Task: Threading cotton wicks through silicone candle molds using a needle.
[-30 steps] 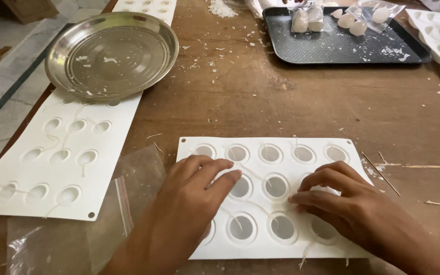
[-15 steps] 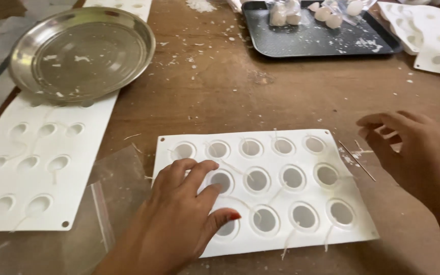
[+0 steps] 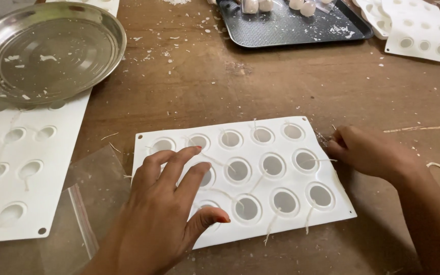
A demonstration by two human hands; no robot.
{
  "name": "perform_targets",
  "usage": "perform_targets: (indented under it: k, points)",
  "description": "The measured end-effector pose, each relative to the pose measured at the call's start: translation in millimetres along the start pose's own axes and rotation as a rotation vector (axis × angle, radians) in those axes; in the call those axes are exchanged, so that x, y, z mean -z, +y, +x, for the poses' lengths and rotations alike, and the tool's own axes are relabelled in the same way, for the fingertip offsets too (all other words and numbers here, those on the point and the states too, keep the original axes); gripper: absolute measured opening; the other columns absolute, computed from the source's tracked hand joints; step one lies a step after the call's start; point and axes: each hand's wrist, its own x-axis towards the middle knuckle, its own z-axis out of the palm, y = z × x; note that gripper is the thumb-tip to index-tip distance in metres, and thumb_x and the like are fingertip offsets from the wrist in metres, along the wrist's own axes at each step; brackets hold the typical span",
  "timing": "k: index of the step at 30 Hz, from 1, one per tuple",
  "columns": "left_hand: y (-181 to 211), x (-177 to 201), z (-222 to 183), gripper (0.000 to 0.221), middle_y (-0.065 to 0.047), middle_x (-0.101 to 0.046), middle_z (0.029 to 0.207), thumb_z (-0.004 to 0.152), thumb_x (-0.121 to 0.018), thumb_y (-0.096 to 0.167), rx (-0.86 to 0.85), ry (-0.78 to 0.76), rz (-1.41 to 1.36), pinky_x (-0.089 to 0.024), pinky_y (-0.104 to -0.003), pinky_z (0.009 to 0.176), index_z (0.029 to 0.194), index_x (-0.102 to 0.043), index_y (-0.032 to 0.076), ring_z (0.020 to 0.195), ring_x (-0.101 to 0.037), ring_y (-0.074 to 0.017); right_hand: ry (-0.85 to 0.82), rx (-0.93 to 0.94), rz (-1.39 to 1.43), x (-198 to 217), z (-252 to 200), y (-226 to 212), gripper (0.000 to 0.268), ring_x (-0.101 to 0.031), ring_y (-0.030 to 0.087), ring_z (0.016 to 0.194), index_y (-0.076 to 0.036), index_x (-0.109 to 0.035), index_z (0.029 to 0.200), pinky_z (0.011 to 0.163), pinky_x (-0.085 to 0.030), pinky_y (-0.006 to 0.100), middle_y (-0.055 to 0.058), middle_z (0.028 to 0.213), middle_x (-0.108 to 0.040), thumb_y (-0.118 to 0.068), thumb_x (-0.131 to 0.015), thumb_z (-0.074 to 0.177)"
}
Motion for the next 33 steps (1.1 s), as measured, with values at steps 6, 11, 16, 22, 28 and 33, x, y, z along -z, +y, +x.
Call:
perform_targets:
  k: [6, 11, 16, 22, 28, 33]
  points:
    - [6, -2, 0, 0.054, -0.014, -0.059, 0.137, 0.096, -0.062, 0.045, 0.067, 0.069, -0.133, -0.045, -0.047, 0.101, 0.126, -0.064, 0.0, 0.121, -0.054, -0.0372, 0.302, 0.336, 0.407, -10, 10, 20, 0.022, -0.071, 0.027, 0.075, -0.001, -0.064, 0.107, 0.066, -0.059, 0.04, 0.017, 0.091, -0.071, -0.023, -0.063, 0.103]
    - [22, 1, 5, 0.042, -0.014, -0.063, 0.127, 0.093, -0.072, 0.026, 0.078, 0.125, -0.341, -0.056, -0.037, 0.087, 0.127, -0.066, 0.003, 0.109, -0.066, -0.0272, 0.298, 0.743, 0.692, -12, -49, -21, 0.019, -0.075, 0.018, 0.094, -0.002, -0.058, 0.107, 0.079, -0.062, 0.03, 0.013, 0.095, -0.075, -0.012, -0.065, 0.092]
    - [24, -2, 0, 0.041, -0.016, -0.067, 0.118, 0.09, -0.076, 0.016, -0.134, 0.136, -0.411, -0.059, -0.033, 0.081, 0.127, -0.068, 0.0, 0.103, -0.068, -0.024, 0.198, 0.934, 0.493, -26, -92, -49, 0.035, -0.076, 0.012, 0.084, -0.01, -0.063, 0.11, 0.071, -0.064, 0.027, 0.0, 0.092, -0.078, -0.026, -0.083, 0.085]
    - [25, -6, -4, 0.025, -0.009, -0.071, 0.101, 0.083, -0.076, 0.007, -0.212, 0.069, -0.359, -0.058, -0.03, 0.076, 0.108, -0.075, 0.002, 0.099, -0.069, -0.0209, 0.058, 1.127, 0.643, -23, -102, -57, 0.024, -0.08, 0.013, 0.083, -0.01, -0.062, 0.105, 0.071, -0.064, 0.028, -0.001, 0.093, -0.079, -0.02, -0.079, 0.091]
    - [17, -4, -4, 0.018, -0.005, -0.068, 0.088, 0.087, -0.079, 0.014, -0.161, 0.092, -0.333, -0.054, -0.032, 0.07, 0.102, -0.074, 0.005, 0.084, -0.066, -0.0164, 0.402, 0.992, 0.294, 6, -74, 10, 0.019, -0.077, 0.019, 0.089, -0.011, -0.074, 0.106, 0.075, -0.06, 0.031, 0.007, 0.104, -0.079, -0.019, -0.072, 0.088]
    - [18, -9, -12, 0.027, -0.001, -0.065, 0.08, 0.083, -0.08, 0.011, 0.038, 0.097, -0.268, -0.052, -0.031, 0.069, 0.11, -0.08, 0.015, 0.077, -0.064, -0.0123, 0.247, 0.133, 0.164, 14, -50, 81, 0.024, -0.08, 0.019, 0.09, -0.017, -0.077, 0.115, 0.085, -0.066, 0.034, 0.004, 0.108, -0.079, -0.018, -0.075, 0.092]
